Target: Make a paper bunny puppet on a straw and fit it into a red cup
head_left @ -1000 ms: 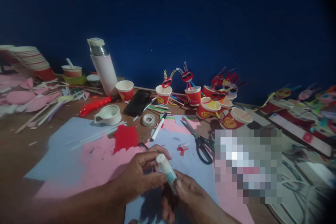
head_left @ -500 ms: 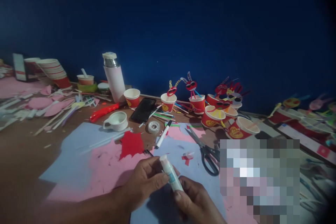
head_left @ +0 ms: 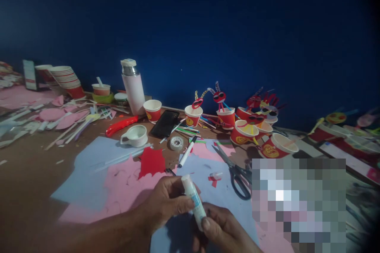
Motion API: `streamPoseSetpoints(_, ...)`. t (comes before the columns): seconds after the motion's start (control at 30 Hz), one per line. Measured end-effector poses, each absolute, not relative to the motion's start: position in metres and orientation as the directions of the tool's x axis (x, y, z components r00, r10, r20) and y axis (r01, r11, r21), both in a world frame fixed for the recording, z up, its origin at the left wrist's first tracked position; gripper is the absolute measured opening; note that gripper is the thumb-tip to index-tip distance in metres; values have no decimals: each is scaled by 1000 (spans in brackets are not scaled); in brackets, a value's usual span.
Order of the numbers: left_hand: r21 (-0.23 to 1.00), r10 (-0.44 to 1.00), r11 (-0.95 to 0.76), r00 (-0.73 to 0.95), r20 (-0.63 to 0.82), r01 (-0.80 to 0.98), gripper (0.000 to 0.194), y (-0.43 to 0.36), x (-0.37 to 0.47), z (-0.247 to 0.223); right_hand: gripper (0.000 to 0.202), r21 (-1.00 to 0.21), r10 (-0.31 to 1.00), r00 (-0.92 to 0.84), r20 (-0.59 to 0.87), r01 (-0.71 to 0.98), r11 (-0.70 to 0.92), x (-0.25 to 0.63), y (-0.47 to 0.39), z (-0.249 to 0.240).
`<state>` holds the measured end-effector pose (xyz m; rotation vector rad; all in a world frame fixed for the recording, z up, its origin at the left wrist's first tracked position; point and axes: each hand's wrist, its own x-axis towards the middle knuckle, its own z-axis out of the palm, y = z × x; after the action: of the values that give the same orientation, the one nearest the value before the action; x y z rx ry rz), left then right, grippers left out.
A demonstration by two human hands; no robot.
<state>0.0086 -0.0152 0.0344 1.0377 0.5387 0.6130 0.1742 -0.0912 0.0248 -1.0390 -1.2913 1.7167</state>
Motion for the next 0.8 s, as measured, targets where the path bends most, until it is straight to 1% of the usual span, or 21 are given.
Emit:
streamPoseSetpoints(0.03, 910, 706, 365, 695, -133, -197, 32, -15, 8, 35, 45, -987, 935, -317, -156, 23, -157, 175, -92, 24)
streamPoseSetpoints(0.1, 921, 717, 352, 680, -153, -164, 33, -14, 8, 34, 35, -969, 984, -141, -113, 233, -77, 174, -94, 22)
streamPoseSetpoints(0.13, 925, 720, 347, 676, -159, -152, 34, -14, 7, 33, 33, -953, 992, -77, -97, 296, -70, 174, -95, 21)
streamPoseSetpoints(0.17, 928, 719, 343, 676, -160, -145, 35, -14, 7, 33, 34, -947, 995, -39, -95, 312, -78, 173, -96, 21)
streamPoseSetpoints(0.2, 929, 719, 340, 677, -157, -145, 36, -14, 7, 33, 37, -955, 994, -35, -103, 283, -89, 172, -96, 21)
streamPoseSetpoints(0.27, 926, 722, 344, 674, -157, -152, 38, -14, 8, 35, 44, -985, 987, -103, -122, 134, -107, 170, -95, 24)
streamPoseSetpoints(0.33, 917, 724, 363, 669, -166, -165, 39, -14, 9, 40, 49, -986, 961, -231, -152, -35, -164, 170, -93, 28)
streamPoseSetpoints(0.4, 909, 725, 375, 669, -166, -181, 39, -14, 9, 44, 55, -958, 915, -355, -193, -134, -254, 170, -90, 31)
streamPoseSetpoints(0.47, 909, 732, 370, 662, -159, -191, 38, -14, 9, 46, 54, -945, 893, -392, -222, -140, -296, 171, -89, 31)
streamPoseSetpoints(0.5, 911, 738, 369, 655, -165, -186, 38, -14, 9, 46, 50, -956, 908, -359, -217, -111, -272, 172, -89, 30)
streamPoseSetpoints(0.6, 911, 739, 382, 643, -200, -156, 39, -13, 8, 44, 42, -985, 978, -143, -151, 107, -136, 172, -92, 26)
streamPoseSetpoints(0.63, 909, 736, 387, 646, -203, -155, 40, -13, 8, 43, 42, -978, 987, -89, -137, 169, -121, 172, -93, 25)
streamPoseSetpoints(0.67, 908, 731, 387, 653, -198, -159, 40, -13, 8, 42, 43, -975, 988, -68, -136, 187, -121, 172, -93, 25)
streamPoseSetpoints(0.73, 910, 727, 380, 662, -181, -169, 40, -14, 8, 42, 46, -986, 982, -123, -145, 99, -133, 172, -93, 26)
streamPoseSetpoints(0.8, 906, 716, 383, 677, -170, -178, 38, -14, 8, 42, 50, -986, 957, -248, -147, -34, -161, 171, -92, 29)
